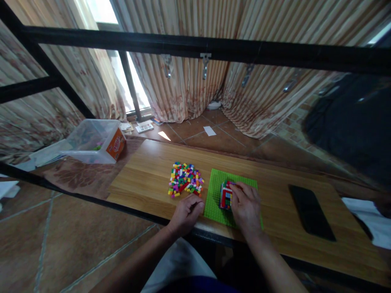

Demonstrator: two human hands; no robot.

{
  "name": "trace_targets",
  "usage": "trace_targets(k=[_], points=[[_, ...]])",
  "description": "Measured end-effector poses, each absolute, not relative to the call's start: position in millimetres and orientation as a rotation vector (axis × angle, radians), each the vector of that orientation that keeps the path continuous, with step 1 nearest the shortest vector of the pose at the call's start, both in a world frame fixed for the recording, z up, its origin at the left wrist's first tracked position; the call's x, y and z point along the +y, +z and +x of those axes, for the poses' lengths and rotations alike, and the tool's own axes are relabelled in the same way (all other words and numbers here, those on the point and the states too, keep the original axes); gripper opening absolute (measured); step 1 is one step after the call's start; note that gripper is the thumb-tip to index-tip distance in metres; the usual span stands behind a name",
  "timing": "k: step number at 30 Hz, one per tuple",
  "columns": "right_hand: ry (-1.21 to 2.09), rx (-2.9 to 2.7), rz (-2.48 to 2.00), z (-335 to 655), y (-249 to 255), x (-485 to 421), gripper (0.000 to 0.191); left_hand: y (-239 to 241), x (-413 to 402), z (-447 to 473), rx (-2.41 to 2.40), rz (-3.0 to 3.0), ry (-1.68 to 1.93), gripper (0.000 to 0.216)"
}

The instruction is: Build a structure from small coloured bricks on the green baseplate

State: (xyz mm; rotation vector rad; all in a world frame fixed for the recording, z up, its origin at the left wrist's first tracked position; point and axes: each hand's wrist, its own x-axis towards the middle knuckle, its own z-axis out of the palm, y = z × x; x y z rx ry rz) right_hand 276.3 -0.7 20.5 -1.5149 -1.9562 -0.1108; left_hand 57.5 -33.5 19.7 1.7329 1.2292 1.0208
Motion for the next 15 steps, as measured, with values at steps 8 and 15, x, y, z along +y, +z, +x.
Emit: trace_targets(k=[8,15], points=[[-0.109,-1.925,-1.526,274,20,0,0.031,17,-28,55,1.538,1.774,1.142,0.011],[-0.097,-1.892,-1.46,278,19,-3,0.035,18,-16,49,1.662,2.102,0.919,0.019]])
